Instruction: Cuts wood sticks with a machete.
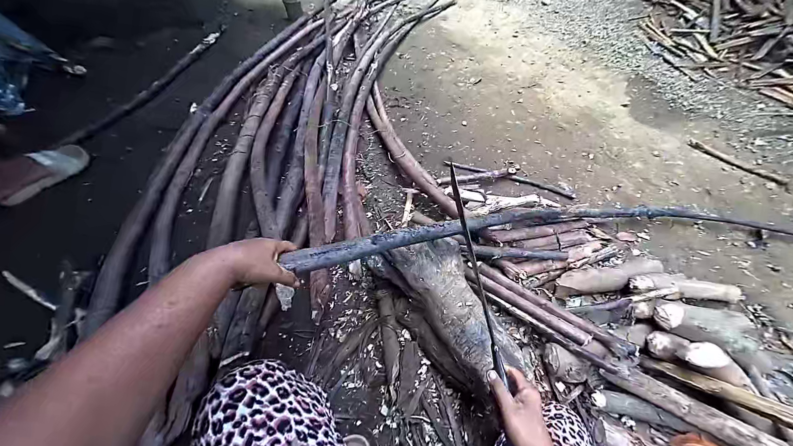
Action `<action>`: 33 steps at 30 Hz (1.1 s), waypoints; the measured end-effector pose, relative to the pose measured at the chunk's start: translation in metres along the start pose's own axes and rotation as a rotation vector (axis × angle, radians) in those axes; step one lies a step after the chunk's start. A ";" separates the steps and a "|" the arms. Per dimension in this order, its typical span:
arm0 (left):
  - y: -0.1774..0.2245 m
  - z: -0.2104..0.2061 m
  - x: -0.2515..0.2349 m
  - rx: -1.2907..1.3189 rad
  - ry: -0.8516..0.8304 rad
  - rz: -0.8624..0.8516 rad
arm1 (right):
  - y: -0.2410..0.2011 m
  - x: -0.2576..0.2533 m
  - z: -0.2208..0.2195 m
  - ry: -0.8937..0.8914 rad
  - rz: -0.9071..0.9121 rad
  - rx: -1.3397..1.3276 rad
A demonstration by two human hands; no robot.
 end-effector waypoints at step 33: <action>-0.042 -0.071 -0.011 -0.083 0.219 0.397 | -0.326 -0.013 -0.029 0.113 1.421 0.006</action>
Point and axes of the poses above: each hand's wrist, its own x-axis away from the middle knuckle, its own z-axis out of the back of the hand, y = z × x, the point moved 4 cm from there along -x, towards the middle knuckle, and after that the axes turned 7 degrees about -y, right-handed, at the moved point
